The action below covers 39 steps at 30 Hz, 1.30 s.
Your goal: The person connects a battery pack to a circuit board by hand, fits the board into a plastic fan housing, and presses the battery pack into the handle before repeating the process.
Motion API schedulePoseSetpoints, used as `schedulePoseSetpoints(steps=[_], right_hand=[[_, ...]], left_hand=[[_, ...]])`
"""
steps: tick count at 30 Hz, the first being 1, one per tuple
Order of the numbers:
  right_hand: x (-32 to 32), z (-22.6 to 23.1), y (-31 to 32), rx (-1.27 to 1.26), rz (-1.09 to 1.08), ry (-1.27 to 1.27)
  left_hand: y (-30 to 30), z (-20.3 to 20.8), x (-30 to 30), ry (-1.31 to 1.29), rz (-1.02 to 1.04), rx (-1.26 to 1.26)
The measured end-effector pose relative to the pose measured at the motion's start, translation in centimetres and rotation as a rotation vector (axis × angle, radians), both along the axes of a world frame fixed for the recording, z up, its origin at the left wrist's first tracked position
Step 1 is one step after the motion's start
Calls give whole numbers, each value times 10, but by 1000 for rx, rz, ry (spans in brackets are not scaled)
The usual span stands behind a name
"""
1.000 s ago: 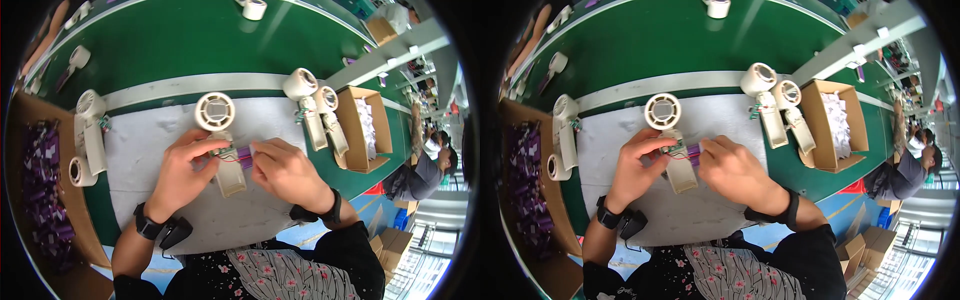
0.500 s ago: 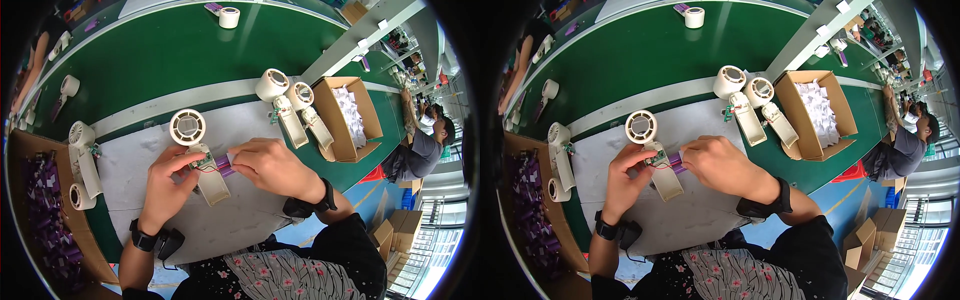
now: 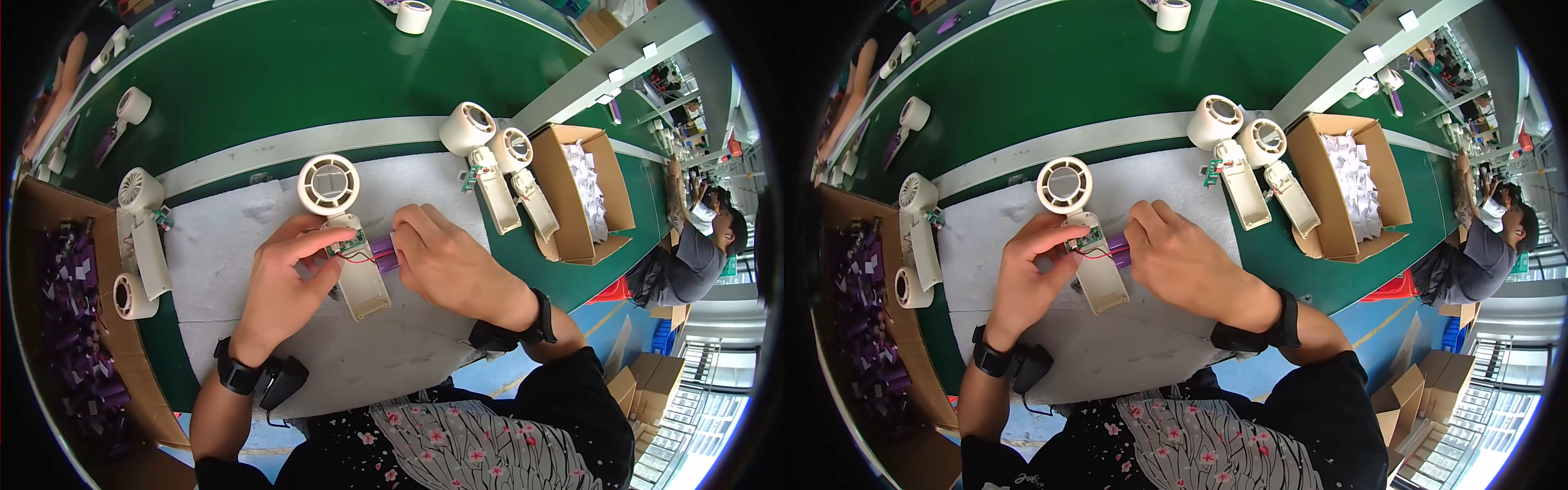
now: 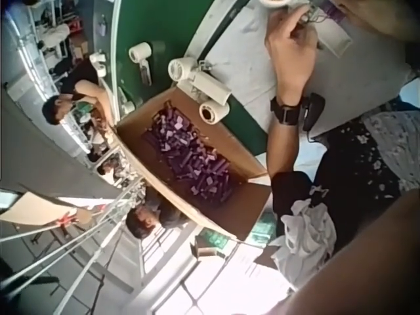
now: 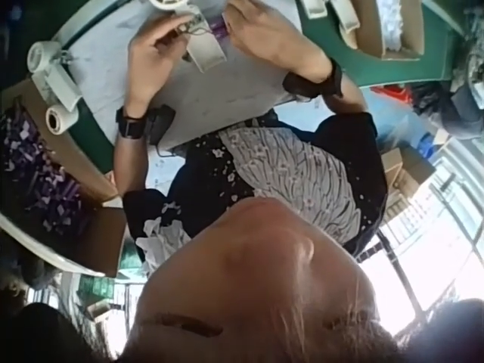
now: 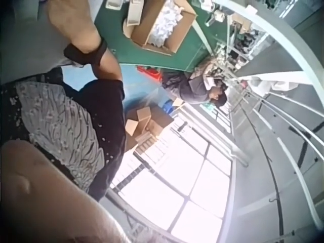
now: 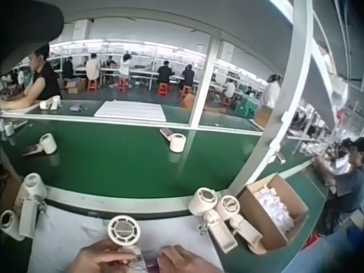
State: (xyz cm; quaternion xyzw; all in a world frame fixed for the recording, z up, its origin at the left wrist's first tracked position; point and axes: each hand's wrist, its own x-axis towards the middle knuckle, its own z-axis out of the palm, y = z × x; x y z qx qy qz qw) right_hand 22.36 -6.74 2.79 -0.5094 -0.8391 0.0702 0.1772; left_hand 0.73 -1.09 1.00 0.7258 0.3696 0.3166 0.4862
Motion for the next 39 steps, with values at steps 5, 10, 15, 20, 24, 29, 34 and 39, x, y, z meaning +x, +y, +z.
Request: schedulePoseSetpoints(steps=[5, 10, 15, 20, 24, 29, 34, 39], right_hand=[[12, 4, 9, -153, -3, 260], [21, 7, 14, -250, 21, 377], [14, 13, 9, -234, 75, 248], [2, 14, 2, -120, 31, 57], [-3, 6, 2, -44, 15, 10], [0, 2, 6, -57, 48, 17], [7, 1, 10, -118, 61, 103], [14, 5, 11, -251, -1, 252]], left_hand=[[0, -3, -1, -12, 9, 14], [0, -5, -2, -36, 5, 27], [1, -5, -2, -57, -21, 0], [0, -6, -2, -59, 11, 75], [0, -6, -1, -61, 4, 77], [1, -8, -1, -68, 6, 80], [1, -8, 0, -71, 6, 94], [1, -9, -1, -80, 10, 84]])
